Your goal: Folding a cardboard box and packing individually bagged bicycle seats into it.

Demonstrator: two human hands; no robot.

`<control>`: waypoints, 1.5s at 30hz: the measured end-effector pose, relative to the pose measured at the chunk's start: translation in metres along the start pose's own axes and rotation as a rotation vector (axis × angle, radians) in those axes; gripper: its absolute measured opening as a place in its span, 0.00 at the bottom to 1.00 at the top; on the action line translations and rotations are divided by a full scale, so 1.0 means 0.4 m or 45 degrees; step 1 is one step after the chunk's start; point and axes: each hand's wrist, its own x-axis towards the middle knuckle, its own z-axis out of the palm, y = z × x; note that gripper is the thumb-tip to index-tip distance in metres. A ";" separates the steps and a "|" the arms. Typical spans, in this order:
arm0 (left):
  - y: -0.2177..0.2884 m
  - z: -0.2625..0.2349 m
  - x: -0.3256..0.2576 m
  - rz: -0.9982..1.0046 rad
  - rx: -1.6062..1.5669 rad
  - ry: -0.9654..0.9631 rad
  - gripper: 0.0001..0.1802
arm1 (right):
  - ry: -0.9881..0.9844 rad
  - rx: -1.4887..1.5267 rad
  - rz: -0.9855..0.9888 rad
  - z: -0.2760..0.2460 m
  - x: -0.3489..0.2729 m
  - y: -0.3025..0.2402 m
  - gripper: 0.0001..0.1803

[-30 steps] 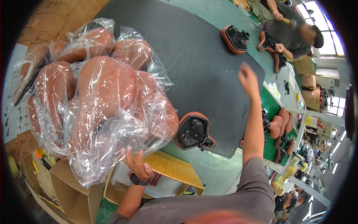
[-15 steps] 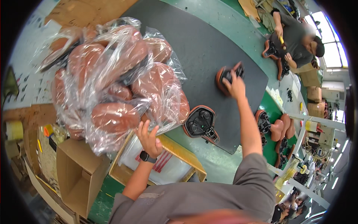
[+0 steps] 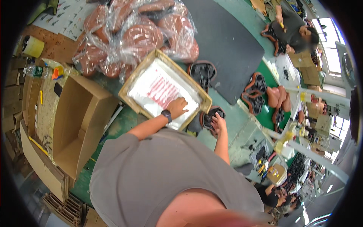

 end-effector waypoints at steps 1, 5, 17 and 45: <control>-0.007 0.046 -0.039 -0.071 0.067 -0.094 0.18 | -0.028 0.113 0.049 -0.039 -0.058 0.045 0.31; -0.062 0.167 -0.128 -0.138 0.351 -0.243 0.12 | 0.302 -0.462 -0.211 -0.243 -0.159 0.247 0.37; 0.025 0.223 -0.183 -0.153 0.281 -0.058 0.13 | 0.116 -0.600 -0.729 -0.215 -0.119 0.567 0.49; 0.213 -0.295 -0.405 -0.605 -1.045 -0.232 0.10 | -1.051 0.039 -0.426 0.340 -0.673 0.232 0.24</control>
